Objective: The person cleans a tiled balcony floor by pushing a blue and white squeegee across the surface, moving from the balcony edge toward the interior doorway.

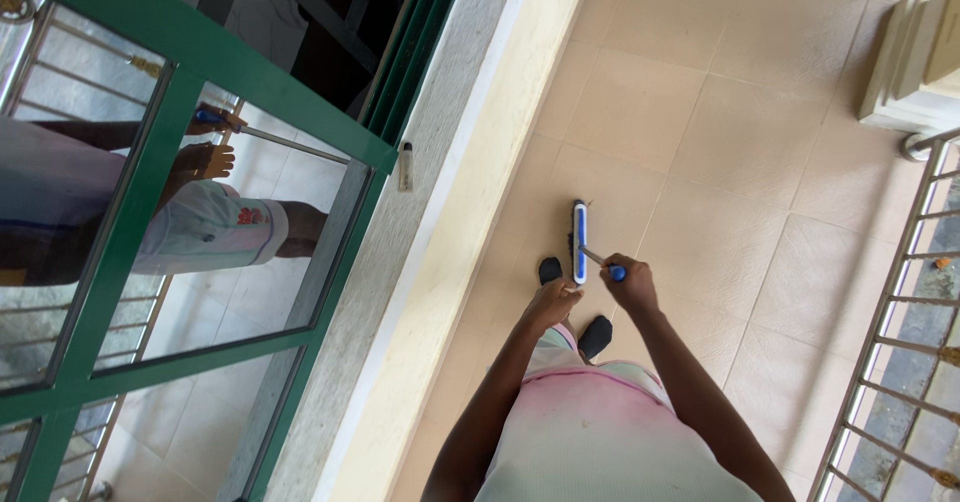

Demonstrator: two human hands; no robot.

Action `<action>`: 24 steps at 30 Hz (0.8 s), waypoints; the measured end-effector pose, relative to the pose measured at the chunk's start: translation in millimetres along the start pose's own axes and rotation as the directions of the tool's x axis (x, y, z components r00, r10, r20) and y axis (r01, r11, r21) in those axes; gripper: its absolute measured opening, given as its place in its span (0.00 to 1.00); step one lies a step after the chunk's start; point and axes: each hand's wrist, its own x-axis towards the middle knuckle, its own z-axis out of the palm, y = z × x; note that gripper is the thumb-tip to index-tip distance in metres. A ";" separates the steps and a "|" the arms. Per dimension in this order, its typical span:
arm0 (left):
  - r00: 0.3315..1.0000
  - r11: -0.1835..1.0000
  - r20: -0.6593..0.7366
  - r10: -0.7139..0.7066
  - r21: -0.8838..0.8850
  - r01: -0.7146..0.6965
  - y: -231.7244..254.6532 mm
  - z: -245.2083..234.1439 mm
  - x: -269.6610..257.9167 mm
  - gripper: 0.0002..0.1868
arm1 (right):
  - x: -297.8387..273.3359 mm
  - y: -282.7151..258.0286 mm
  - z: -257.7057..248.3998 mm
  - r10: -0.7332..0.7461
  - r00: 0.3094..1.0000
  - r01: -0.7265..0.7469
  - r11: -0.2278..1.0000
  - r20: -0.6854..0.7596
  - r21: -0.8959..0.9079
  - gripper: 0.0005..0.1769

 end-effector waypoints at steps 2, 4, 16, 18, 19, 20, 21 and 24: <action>0.999 0.999 0.011 0.032 -0.018 -0.032 15.7 -5.3 16.5 0.29 | 3.5 8.0 -15.0 0.137 0.989 -0.138 0.990 -0.053 -0.023 0.07; 0.998 0.998 0.023 0.054 0.016 -0.054 31.6 -7.5 32.5 0.29 | 5.3 16.7 -26.4 0.134 0.983 -0.141 0.988 -0.123 -0.055 0.07; 0.992 0.988 0.101 0.080 0.127 -0.093 65.2 -30.2 81.2 0.33 | 25.2 33.5 -53.8 0.215 0.928 -0.252 0.964 -0.306 -0.087 0.05; 0.994 0.991 0.088 0.069 0.109 -0.078 67.5 -38.0 85.3 0.33 | 33.6 21.1 -51.8 0.198 0.942 -0.226 0.971 -0.270 -0.075 0.06; 0.996 0.990 0.070 0.057 0.123 -0.065 68.4 -40.3 86.7 0.33 | 38.0 14.5 -49.4 0.188 0.955 -0.205 0.977 -0.229 -0.051 0.06; 0.998 0.989 0.054 0.043 0.138 -0.050 67.7 -42.2 87.3 0.32 | 42.1 8.0 -45.8 0.179 0.966 -0.187 0.982 -0.187 -0.024 0.07; 0.998 0.990 0.051 0.038 0.137 -0.044 66.7 -43.5 88.7 0.32 | 48.2 2.3 -41.5 0.181 0.967 -0.188 0.982 -0.182 -0.023 0.07; 0.996 0.992 0.053 0.073 0.100 -0.078 60.0 -42.6 93.2 0.32 | 65.1 -9.0 -25.4 0.115 0.986 -0.117 0.993 -0.116 -0.005 0.08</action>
